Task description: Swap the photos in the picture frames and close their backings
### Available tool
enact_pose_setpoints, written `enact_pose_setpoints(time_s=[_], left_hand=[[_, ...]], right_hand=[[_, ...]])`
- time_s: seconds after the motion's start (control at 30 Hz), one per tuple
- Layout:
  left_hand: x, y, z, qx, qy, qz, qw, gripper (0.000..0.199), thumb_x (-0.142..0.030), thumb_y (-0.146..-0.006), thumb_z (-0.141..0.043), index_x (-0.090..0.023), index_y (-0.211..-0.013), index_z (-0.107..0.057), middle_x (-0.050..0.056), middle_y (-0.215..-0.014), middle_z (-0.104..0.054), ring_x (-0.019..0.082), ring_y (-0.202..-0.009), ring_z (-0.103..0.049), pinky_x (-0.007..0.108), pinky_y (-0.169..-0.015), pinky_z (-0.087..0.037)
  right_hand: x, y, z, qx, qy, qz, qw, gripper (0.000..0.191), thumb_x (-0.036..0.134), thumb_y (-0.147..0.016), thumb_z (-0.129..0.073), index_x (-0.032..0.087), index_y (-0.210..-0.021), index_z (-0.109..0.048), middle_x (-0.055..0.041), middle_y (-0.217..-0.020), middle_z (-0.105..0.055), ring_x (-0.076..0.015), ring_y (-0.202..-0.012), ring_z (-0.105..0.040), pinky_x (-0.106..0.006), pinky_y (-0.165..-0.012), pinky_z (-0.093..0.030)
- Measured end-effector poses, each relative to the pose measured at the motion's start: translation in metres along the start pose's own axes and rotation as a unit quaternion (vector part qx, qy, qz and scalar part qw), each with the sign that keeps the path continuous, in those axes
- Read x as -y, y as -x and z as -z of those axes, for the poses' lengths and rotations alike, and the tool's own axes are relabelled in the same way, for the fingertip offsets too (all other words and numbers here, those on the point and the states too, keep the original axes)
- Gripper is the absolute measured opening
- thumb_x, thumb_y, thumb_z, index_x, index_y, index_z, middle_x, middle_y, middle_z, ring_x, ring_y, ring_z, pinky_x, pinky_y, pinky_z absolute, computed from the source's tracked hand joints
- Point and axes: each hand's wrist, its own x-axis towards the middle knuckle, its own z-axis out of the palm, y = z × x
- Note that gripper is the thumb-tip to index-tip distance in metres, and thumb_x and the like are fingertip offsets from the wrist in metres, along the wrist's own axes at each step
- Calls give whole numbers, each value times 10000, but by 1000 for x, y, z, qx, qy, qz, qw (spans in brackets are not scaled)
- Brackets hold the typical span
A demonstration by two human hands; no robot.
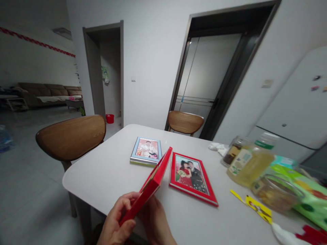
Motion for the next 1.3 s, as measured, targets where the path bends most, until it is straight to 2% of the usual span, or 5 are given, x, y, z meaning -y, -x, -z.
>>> enact_pose_setpoints(time_s=[0.2,0.43,0.7,0.87,1.3], left_hand=[[-9,-19,-20,11,39,0,999,360,-351,-653,-608,-201,-910,-405,95,-1220,-413,267,-1136,-373,414,-948,-300],[-31,-71,-35,7,155,8,988,610,-175,-698,-571,-194,-1214,-246,74,-1159,-497,196,-1011,-507,335,-886,-400],[33,-99,-92,26,1,78,997,477,-105,-673,-545,-192,-1118,-396,28,-1058,-582,148,-888,-571,220,-751,-454],[48,-119,-110,37,-142,89,985,385,-197,-671,-571,-192,-1044,-474,33,-956,-624,185,-832,-576,266,-743,-436],[57,-132,-75,67,-324,56,942,543,-289,-714,-539,-117,-1199,-367,112,-1258,-416,208,-1151,-374,293,-957,-286]], right_hand=[[1,-7,-3,-90,-53,77,992,241,390,-629,-584,193,-768,-575,2,-649,-596,-142,-591,-559,-276,-576,-469],[64,-14,68,-225,78,92,967,647,352,-652,-547,213,-1247,-335,-15,-845,-656,-162,-641,-609,-275,-557,-477],[126,-49,171,-313,520,113,786,526,348,-711,-432,94,-1171,-460,-60,-721,-671,-165,-598,-607,-238,-535,-435],[126,-75,205,-316,581,92,744,443,332,-703,-423,125,-1073,-555,-66,-710,-671,-180,-659,-608,-252,-594,-424],[127,-78,166,-287,648,120,696,476,289,-730,-386,58,-1133,-489,-195,-1095,-546,-284,-998,-506,-390,-830,-356]])
